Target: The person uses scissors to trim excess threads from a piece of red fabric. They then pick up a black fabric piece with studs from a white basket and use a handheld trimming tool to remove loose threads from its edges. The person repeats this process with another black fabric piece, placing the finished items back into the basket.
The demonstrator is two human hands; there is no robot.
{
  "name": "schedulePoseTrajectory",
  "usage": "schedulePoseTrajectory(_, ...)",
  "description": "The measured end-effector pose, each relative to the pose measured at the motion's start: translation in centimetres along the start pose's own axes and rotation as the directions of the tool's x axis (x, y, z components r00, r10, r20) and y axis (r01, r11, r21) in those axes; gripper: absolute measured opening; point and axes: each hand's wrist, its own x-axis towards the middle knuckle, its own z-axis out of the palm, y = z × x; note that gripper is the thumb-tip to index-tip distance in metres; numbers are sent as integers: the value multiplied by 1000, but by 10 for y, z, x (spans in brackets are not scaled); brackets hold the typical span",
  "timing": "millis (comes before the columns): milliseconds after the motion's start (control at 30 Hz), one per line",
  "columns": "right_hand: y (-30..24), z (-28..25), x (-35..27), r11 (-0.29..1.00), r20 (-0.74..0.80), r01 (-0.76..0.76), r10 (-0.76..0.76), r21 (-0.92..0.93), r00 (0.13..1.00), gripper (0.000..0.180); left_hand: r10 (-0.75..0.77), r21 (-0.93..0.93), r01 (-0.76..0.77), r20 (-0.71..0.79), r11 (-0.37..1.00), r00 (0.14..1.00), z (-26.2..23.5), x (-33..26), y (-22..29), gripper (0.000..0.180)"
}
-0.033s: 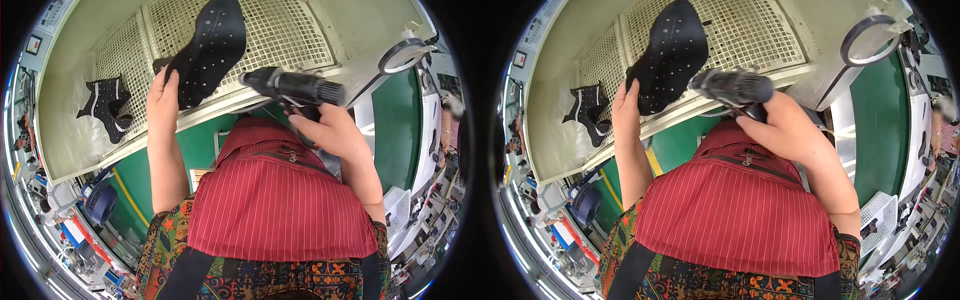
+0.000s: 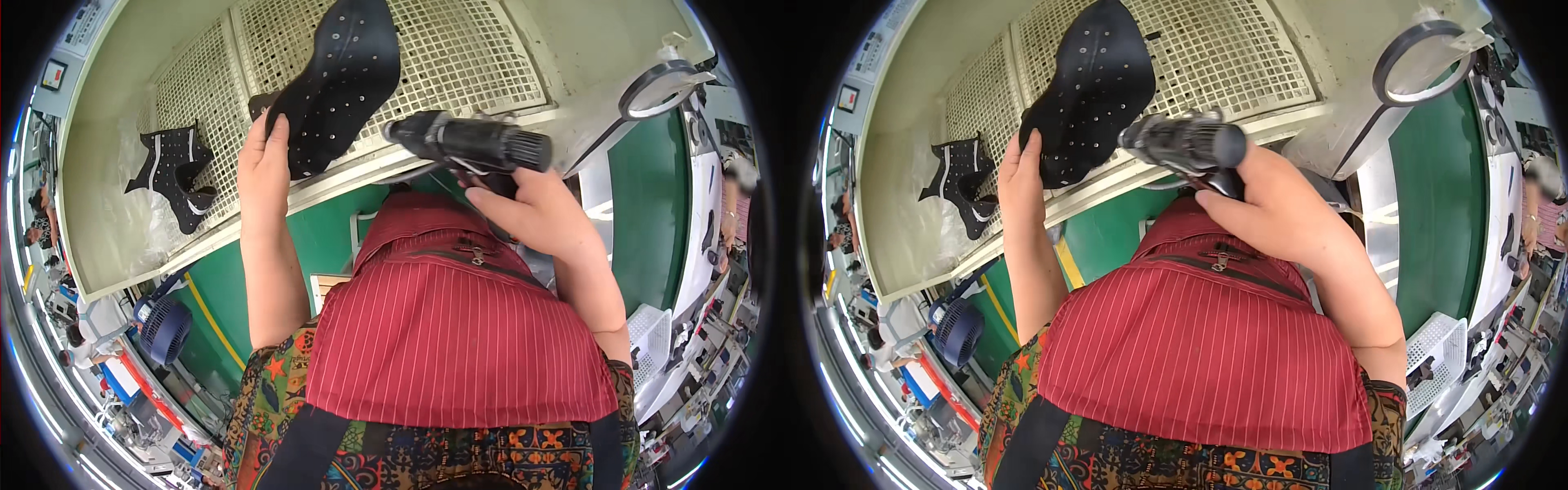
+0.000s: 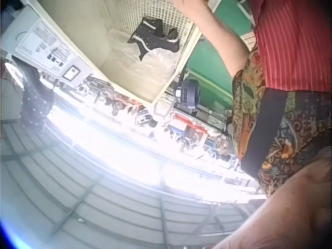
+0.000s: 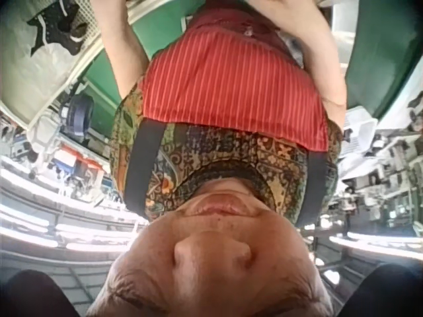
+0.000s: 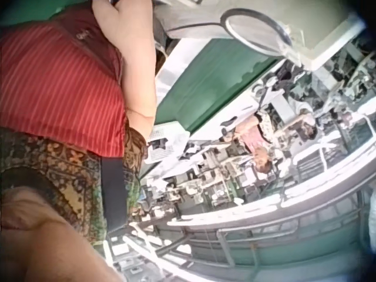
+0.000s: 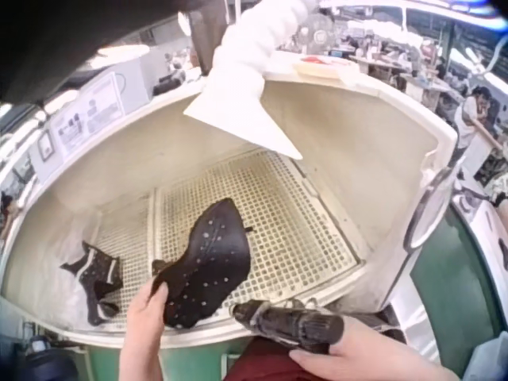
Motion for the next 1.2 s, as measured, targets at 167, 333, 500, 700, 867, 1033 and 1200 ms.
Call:
schedulePoseTrajectory(167,14,10,18,990,60,143,-143,7,988,38,85,114,-85,0,990,996,2,0,-5,30)
schedulePoseTrajectory(333,0,13,39,995,63,58,-53,-80,997,40,111,267,-98,-34,959,993,1,-3,-3,29)
schedulePoseTrajectory(500,3,18,57,992,108,109,-102,-57,989,39,150,273,-131,-49,953,988,-8,-8,-8,29)
schedulePoseTrajectory(700,-2,3,54,976,63,88,-77,-198,995,40,104,249,-101,0,963,995,-1,-5,-1,29)
schedulePoseTrajectory(867,-7,5,57,976,182,175,-150,-131,972,40,91,273,-93,18,958,996,1,-1,0,28)
schedulePoseTrajectory(1033,-7,-3,54,949,24,92,-88,-300,996,34,140,211,-140,15,967,990,5,5,-3,29)
schedulePoseTrajectory(1200,-19,1,53,951,-19,119,-130,-285,991,33,150,314,-156,43,937,988,12,25,-3,30)
